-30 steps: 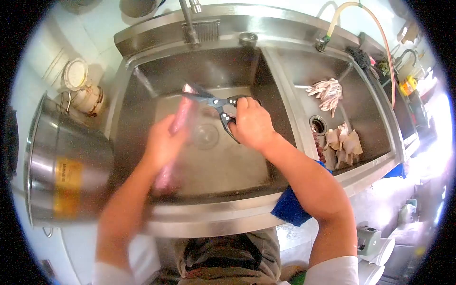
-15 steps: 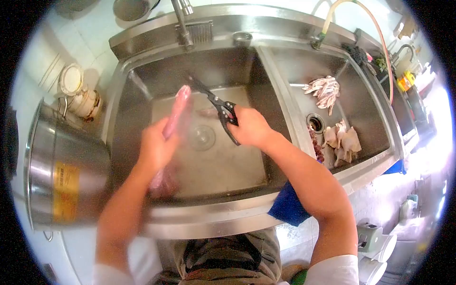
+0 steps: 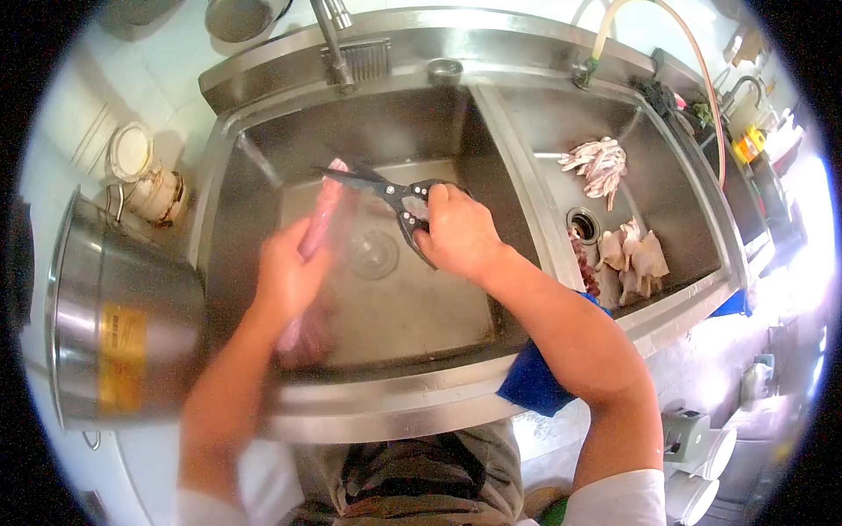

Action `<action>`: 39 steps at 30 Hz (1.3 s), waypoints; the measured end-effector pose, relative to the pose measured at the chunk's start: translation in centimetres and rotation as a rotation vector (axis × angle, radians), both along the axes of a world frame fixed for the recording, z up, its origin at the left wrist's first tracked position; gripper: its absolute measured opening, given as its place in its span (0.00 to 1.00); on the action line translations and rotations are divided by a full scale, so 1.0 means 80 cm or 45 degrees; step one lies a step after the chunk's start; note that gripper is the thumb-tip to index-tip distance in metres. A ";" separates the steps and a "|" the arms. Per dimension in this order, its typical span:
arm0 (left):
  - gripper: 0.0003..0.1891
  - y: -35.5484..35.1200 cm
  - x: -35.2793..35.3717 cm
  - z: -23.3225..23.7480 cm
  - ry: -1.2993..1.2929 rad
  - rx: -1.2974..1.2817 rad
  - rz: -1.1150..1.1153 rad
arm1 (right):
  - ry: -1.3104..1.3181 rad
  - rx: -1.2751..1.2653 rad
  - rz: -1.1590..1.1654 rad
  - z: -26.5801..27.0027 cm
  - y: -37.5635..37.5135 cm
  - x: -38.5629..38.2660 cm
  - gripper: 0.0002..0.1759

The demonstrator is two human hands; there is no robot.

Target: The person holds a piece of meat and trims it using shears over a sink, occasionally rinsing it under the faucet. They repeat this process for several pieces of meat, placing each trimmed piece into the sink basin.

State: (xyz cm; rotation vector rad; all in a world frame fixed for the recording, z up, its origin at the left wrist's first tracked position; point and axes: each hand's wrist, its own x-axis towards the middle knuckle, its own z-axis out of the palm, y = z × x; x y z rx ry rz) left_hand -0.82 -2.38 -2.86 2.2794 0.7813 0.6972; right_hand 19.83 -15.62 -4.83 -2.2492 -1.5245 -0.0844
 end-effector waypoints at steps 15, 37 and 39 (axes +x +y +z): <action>0.06 0.003 -0.004 -0.006 -0.146 -0.366 -0.020 | 0.084 0.096 0.021 -0.003 0.001 0.002 0.17; 0.06 0.011 -0.008 -0.013 -0.122 -0.441 -0.051 | 0.040 0.039 -0.026 -0.006 -0.005 0.023 0.12; 0.05 0.009 -0.008 -0.009 -0.117 -0.471 -0.052 | 0.177 0.023 -0.049 0.000 -0.005 0.020 0.13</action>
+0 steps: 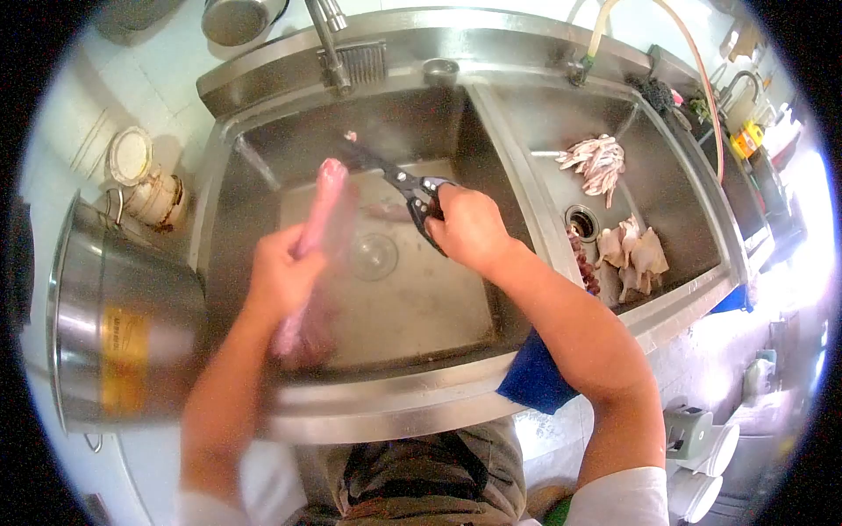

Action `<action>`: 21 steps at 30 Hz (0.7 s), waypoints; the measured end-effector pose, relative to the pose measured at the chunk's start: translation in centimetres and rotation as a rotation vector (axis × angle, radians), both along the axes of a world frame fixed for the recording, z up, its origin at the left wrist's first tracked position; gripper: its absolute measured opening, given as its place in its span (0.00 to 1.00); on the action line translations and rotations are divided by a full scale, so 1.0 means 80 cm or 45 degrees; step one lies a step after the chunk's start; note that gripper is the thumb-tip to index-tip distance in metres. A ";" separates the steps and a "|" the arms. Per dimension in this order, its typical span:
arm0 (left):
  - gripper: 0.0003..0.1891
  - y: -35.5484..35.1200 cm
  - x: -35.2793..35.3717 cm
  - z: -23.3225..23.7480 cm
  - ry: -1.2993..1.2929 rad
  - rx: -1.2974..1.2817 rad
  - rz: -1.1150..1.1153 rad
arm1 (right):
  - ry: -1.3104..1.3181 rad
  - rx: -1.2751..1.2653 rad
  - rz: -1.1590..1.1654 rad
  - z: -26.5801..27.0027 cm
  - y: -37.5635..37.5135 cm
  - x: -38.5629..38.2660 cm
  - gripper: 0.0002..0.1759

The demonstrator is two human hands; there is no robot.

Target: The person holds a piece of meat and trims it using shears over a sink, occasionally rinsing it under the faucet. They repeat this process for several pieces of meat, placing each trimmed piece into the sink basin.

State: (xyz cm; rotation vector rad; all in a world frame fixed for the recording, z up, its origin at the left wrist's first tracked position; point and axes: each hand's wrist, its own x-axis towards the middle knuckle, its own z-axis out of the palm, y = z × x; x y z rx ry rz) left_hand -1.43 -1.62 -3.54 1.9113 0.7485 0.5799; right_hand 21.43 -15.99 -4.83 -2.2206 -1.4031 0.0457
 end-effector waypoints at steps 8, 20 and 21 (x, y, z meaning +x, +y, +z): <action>0.05 -0.006 0.000 0.011 -0.021 -0.078 -0.006 | -0.304 0.075 0.095 -0.010 0.003 -0.004 0.18; 0.07 -0.010 -0.001 0.015 0.023 0.075 0.087 | 0.036 -0.017 0.033 0.012 -0.002 -0.013 0.15; 0.07 -0.008 -0.001 0.013 0.038 0.101 0.081 | -0.042 0.007 0.043 0.009 0.000 -0.013 0.16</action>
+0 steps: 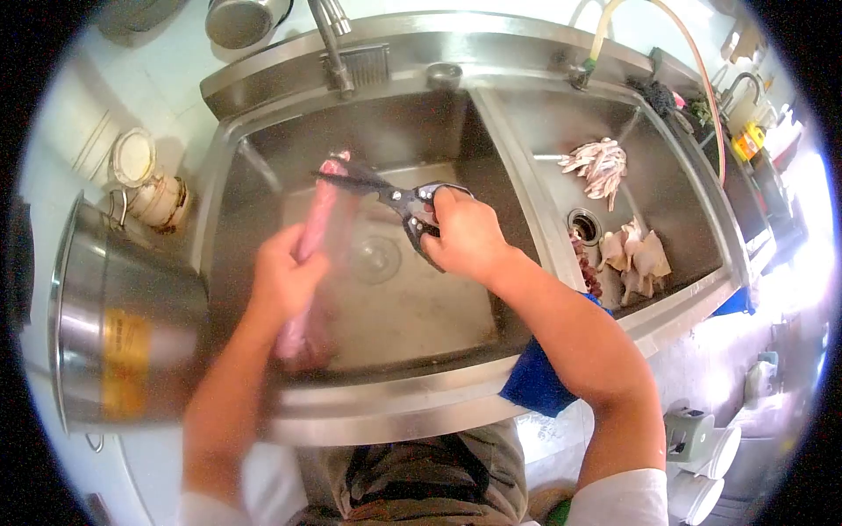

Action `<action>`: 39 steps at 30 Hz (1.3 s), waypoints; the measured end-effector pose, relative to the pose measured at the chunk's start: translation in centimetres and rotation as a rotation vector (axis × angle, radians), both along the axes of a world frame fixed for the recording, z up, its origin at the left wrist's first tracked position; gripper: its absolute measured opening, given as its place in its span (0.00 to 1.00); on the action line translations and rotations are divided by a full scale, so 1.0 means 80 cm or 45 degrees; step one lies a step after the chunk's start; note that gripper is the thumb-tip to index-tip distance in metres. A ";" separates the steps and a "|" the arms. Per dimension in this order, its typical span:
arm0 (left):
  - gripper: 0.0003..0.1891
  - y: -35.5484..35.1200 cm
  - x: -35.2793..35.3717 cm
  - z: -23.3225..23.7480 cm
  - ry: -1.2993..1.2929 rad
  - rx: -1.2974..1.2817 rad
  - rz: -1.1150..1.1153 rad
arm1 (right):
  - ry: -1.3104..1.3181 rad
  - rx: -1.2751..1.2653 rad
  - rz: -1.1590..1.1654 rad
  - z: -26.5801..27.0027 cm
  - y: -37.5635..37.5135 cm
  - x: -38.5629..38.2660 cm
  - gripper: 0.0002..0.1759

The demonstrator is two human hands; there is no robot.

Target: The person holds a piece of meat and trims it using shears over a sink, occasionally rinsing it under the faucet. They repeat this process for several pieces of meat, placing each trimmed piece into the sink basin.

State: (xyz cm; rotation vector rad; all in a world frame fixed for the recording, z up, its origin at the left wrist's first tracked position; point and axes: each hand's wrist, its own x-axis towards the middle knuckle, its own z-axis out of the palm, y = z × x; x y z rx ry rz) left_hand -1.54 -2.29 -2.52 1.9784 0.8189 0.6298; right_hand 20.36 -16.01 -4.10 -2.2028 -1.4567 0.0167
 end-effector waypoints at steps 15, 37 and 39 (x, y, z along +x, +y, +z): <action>0.12 0.000 -0.003 0.002 0.106 0.434 0.011 | -0.005 -0.039 -0.056 -0.027 0.002 0.020 0.10; 0.19 0.005 0.001 0.004 0.241 0.545 0.072 | -0.263 0.163 -0.032 -0.012 0.002 0.005 0.14; 0.19 0.004 0.000 0.006 0.238 0.547 0.095 | -0.212 0.099 -0.030 -0.013 0.001 0.009 0.13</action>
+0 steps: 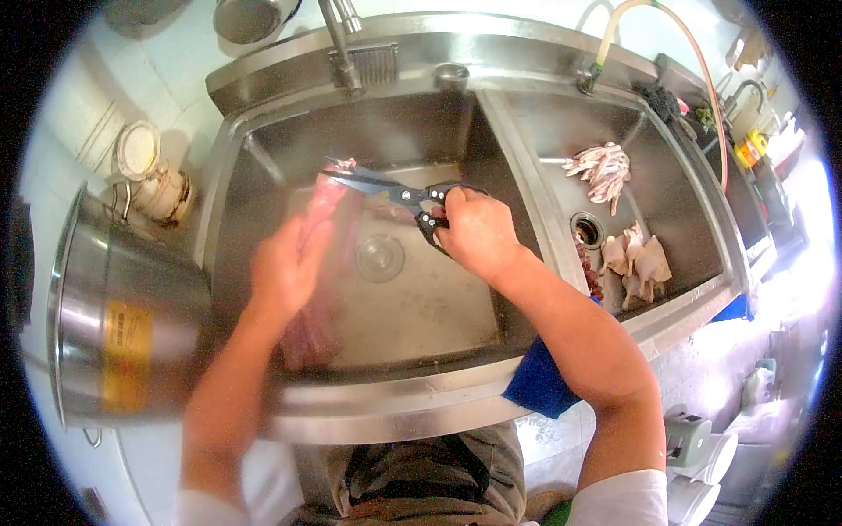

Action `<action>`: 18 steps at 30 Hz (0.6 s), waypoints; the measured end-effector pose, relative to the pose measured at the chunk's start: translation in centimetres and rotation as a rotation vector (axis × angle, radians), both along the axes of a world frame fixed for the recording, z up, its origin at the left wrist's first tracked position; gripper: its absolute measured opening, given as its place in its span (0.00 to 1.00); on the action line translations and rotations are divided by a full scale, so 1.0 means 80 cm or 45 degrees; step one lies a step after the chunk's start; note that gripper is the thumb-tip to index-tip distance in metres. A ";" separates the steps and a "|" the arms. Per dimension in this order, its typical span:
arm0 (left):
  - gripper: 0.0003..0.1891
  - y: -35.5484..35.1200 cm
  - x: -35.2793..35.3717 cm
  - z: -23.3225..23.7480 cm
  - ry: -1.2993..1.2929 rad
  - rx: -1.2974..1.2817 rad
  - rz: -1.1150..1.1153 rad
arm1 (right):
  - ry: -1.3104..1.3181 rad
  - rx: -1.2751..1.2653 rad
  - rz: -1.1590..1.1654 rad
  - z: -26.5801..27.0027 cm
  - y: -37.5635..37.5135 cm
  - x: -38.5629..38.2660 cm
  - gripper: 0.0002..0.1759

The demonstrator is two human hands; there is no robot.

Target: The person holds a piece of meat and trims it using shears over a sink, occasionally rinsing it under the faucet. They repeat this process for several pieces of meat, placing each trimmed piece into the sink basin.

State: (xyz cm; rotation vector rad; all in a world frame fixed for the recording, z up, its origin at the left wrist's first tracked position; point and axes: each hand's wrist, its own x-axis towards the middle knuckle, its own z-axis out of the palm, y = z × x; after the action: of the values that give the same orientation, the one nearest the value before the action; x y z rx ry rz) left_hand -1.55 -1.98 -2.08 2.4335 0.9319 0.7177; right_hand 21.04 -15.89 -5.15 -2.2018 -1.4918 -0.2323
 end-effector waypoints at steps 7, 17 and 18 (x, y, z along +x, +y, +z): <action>0.18 -0.003 -0.001 0.008 0.001 -0.179 -0.005 | 0.305 -0.143 -0.046 0.008 -0.001 -0.001 0.12; 0.18 -0.003 0.000 0.004 -0.106 -0.278 -0.063 | 0.104 -0.111 -0.005 0.005 0.000 -0.002 0.15; 0.18 -0.001 0.000 0.002 -0.111 -0.270 -0.071 | 0.111 -0.116 -0.002 0.006 -0.001 -0.002 0.14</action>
State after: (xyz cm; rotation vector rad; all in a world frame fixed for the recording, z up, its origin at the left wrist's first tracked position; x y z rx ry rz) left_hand -1.56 -2.09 -1.94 2.2163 0.8567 0.6646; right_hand 20.85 -15.94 -4.67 -2.2539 -1.4800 -0.0685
